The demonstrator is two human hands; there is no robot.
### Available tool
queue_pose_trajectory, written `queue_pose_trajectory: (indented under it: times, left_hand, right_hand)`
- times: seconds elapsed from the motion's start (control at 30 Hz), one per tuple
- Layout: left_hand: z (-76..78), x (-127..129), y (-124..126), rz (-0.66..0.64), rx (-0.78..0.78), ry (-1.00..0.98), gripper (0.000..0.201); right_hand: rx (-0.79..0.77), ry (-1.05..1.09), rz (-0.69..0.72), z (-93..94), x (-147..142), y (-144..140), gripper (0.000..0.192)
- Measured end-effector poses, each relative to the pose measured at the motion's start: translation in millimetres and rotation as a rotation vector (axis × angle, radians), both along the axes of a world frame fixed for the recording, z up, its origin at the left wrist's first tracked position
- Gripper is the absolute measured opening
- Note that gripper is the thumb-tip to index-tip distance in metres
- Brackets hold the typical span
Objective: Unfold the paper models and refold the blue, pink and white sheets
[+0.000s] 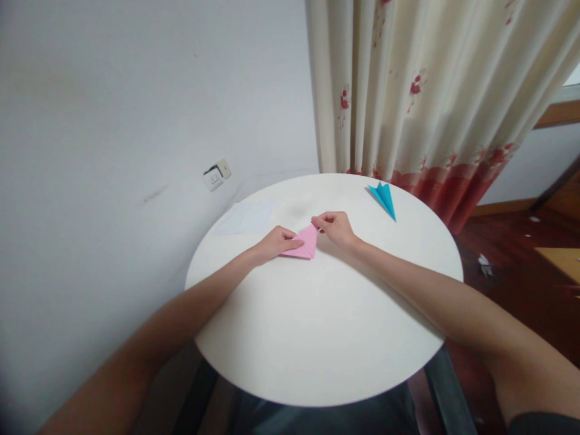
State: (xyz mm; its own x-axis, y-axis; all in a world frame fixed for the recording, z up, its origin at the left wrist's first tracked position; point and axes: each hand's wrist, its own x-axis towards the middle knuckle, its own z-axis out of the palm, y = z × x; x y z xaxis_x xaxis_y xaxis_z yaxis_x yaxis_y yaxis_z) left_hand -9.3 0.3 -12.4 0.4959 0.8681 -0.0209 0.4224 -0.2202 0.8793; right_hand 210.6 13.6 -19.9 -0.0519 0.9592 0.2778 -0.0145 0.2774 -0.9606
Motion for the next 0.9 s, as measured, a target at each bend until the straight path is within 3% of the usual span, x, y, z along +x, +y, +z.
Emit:
queue_pose_trajectory:
  times: [0.17, 0.37, 0.53, 0.77, 0.9]
  left_hand:
    - [1.3, 1, -2, 0.111, -0.037, -0.088, 0.055]
    - [1.6, 7, 1, 0.271, -0.060, -0.306, 0.056]
    - [-0.2, 11, 2, 0.280, -0.034, -0.288, 0.055]
    - [-4.9, 8, 5, 0.144, -0.063, -0.217, 0.056]
    - [-7.6, 6, 9, 0.140, -0.077, -0.215, 0.056]
  right_hand:
    - [-0.037, 0.052, -0.155, 4.7, 9, 5, 0.053]
    - [-0.111, -0.130, 0.152, -1.0, -1, -7, 0.067]
    - [-0.051, -0.297, 0.187, -3.8, -8, -15, 0.060]
    - [0.003, -0.289, 0.089, -0.5, -6, -13, 0.052]
    - [0.033, -0.226, 0.003, -2.5, -4, -8, 0.049]
